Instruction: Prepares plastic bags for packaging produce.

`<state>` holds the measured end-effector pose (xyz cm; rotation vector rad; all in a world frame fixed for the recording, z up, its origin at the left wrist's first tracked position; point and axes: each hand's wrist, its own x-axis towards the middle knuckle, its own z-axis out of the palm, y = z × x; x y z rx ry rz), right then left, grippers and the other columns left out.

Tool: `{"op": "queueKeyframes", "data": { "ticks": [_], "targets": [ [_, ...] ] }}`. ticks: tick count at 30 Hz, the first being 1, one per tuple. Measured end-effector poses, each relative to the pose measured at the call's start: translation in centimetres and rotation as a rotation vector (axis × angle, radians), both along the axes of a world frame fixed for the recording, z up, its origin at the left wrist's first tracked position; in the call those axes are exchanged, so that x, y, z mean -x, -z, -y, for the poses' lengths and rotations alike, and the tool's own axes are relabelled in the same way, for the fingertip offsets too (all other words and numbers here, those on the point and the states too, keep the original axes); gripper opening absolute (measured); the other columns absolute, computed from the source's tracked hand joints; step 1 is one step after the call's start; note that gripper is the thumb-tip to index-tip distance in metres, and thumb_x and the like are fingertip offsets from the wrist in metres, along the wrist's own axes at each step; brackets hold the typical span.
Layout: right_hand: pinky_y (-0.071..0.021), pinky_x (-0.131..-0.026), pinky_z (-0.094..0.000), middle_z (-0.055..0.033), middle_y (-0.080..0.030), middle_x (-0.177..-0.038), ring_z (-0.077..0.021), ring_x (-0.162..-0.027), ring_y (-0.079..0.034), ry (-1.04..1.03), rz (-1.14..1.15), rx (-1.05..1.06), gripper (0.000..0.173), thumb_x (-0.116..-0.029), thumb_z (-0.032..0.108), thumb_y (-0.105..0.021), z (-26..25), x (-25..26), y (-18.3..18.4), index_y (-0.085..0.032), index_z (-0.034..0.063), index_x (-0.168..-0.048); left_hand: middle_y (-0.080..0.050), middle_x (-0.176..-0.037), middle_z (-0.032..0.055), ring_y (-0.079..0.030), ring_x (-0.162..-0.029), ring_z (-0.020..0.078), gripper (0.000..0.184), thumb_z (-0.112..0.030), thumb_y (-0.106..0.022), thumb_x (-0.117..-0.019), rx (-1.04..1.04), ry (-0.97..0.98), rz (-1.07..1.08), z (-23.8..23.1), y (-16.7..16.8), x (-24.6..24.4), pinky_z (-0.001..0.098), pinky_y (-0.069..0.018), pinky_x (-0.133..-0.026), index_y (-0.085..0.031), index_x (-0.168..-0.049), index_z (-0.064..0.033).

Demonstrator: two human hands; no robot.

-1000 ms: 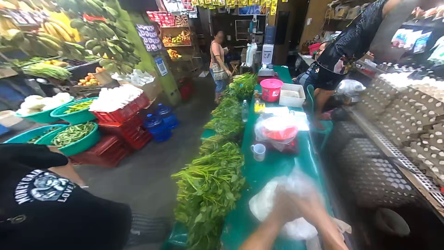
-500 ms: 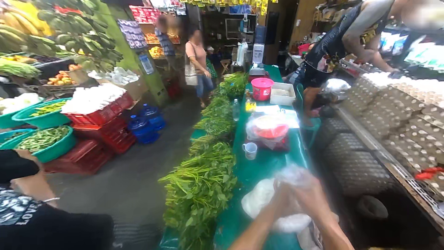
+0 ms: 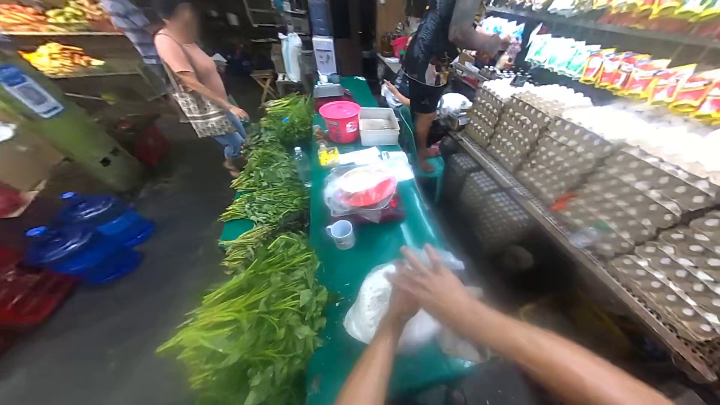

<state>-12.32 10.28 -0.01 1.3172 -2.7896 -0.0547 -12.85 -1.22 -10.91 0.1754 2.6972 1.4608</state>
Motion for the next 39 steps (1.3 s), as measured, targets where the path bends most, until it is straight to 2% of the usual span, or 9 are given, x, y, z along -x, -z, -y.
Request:
{"op": "queueKeyframes", "data": {
  "ticks": [4, 9, 12, 15, 21, 27, 29, 31, 39],
  "targets": [
    [-0.0233, -0.115, -0.0726, -0.0251, -0.071, -0.109, -0.0470, -0.111, -0.064, 0.226, 0.357, -0.348, 0.022, -0.0998, 0.003, -0.055, -2.5, 5.1, -0.3, -0.067, -0.0037, -0.116, -0.077, -0.099, 0.0105, -0.073, -0.094, 0.0163, 0.019, -0.006, -0.070, -0.0901, -0.274, 0.005, -0.152, 1.4, 3.8, 1.7, 0.0381, -0.0583, -0.093, -0.076, -0.107, -0.0009],
    [-0.0495, -0.085, -0.0719, -0.0266, -0.068, -0.110, -0.0497, -0.106, -0.065, 0.330, 0.546, -0.368, 0.034, -0.1052, 0.035, -0.056, -4.1, 4.9, -7.5, -0.069, 0.0048, -0.116, -0.074, -0.118, 0.0118, -0.063, -0.124, 0.0262, 0.021, -0.012, -0.065, -0.0950, -0.084, 0.334, -0.252, 2.4, -0.7, 3.3, 0.0555, -0.0290, -0.121, -0.076, -0.110, -0.0018],
    [-0.0504, -0.084, -0.0689, -0.0221, -0.070, -0.107, -0.0454, -0.103, -0.067, 0.333, 0.521, -0.338, 0.034, -0.1072, 0.036, -0.053, -6.0, 6.1, -6.5, -0.070, 0.0089, -0.118, -0.072, -0.085, 0.0068, -0.070, -0.081, 0.0133, 0.020, -0.013, -0.058, -0.1002, -0.229, 0.564, -0.002, 3.4, -2.3, 4.1, 0.0367, -0.0570, -0.087, -0.069, -0.102, 0.0038],
    [-0.0523, -0.083, -0.0653, -0.0181, -0.070, -0.106, -0.0414, -0.101, -0.068, 0.324, 0.520, -0.232, 0.033, -0.1084, 0.036, -0.049, -8.0, 5.5, -2.2, -0.068, 0.0100, -0.114, -0.062, -0.073, -0.0070, -0.060, -0.065, 0.0033, 0.020, -0.015, -0.050, -0.1021, -0.454, 0.631, 0.287, 4.9, -1.8, 4.7, 0.0263, -0.0544, -0.069, -0.064, -0.094, -0.0049],
    [-0.0551, -0.087, -0.0580, -0.0225, -0.070, -0.098, -0.0371, -0.093, -0.070, 0.503, 0.847, 0.369, 0.040, -0.1093, 0.031, -0.045, -8.5, -4.0, 7.8, -0.066, -0.0027, -0.117, -0.051, -0.064, -0.0011, -0.047, -0.058, 0.0096, 0.029, -0.026, -0.064, -0.0963, -0.001, 0.646, 0.369, 3.1, -4.6, 3.7, 0.0334, -0.0427, -0.058, -0.062, -0.077, -0.0051],
    [-0.0517, -0.047, -0.0277, -0.0005, -0.063, -0.060, -0.0098, -0.048, -0.058, 0.541, 1.352, 1.674, 0.044, -0.1097, 0.028, -0.027, 3.7, -9.3, 13.9, -0.059, 0.0039, -0.090, -0.056, -0.069, 0.0077, -0.055, -0.063, 0.0214, 0.026, -0.024, -0.067, -0.0912, 0.259, 0.388, 0.430, 0.5, -6.3, 1.4, 0.0447, -0.0456, -0.059, -0.061, -0.077, -0.0034],
    [-0.0522, -0.047, -0.0285, -0.0006, -0.062, -0.061, -0.0097, -0.049, -0.059, 0.727, 1.248, 2.080, 0.025, -0.1047, 0.014, -0.036, 9.0, -8.5, 12.5, -0.056, 0.0056, -0.093, -0.067, -0.086, 0.0166, -0.065, -0.086, 0.0333, 0.025, -0.025, -0.066, -0.0924, 0.442, 0.367, 0.354, -0.2, -6.9, 1.2, 0.0571, -0.0489, -0.082, -0.069, -0.091, -0.0007],
    [-0.0594, -0.073, -0.0382, -0.0068, -0.065, -0.095, -0.0150, -0.083, -0.067, 0.755, 1.265, 2.231, 0.022, -0.0994, 0.003, -0.046, 11.4, -8.0, 11.5, -0.051, 0.0037, -0.121, -0.072, -0.092, 0.0171, -0.068, -0.095, 0.0367, 0.021, -0.021, -0.063, -0.0935, 0.690, 0.473, 0.178, -0.3, -6.7, 1.0, 0.0613, -0.0427, -0.100, -0.072, -0.100, -0.0034],
    [-0.0630, -0.084, -0.0474, -0.0131, -0.075, -0.111, -0.0274, -0.097, -0.074, 0.274, 1.484, 0.890, 0.035, -0.1009, 0.026, -0.062, -5.8, -4.9, 11.8, -0.067, 0.0021, -0.126, -0.073, -0.097, 0.0112, -0.067, -0.096, 0.0331, 0.013, -0.006, -0.077, -0.0854, 1.186, 1.130, 0.054, 0.2, -7.7, 1.4, 0.0664, -0.0244, -0.118, -0.075, -0.098, -0.0082]
  ]
}}
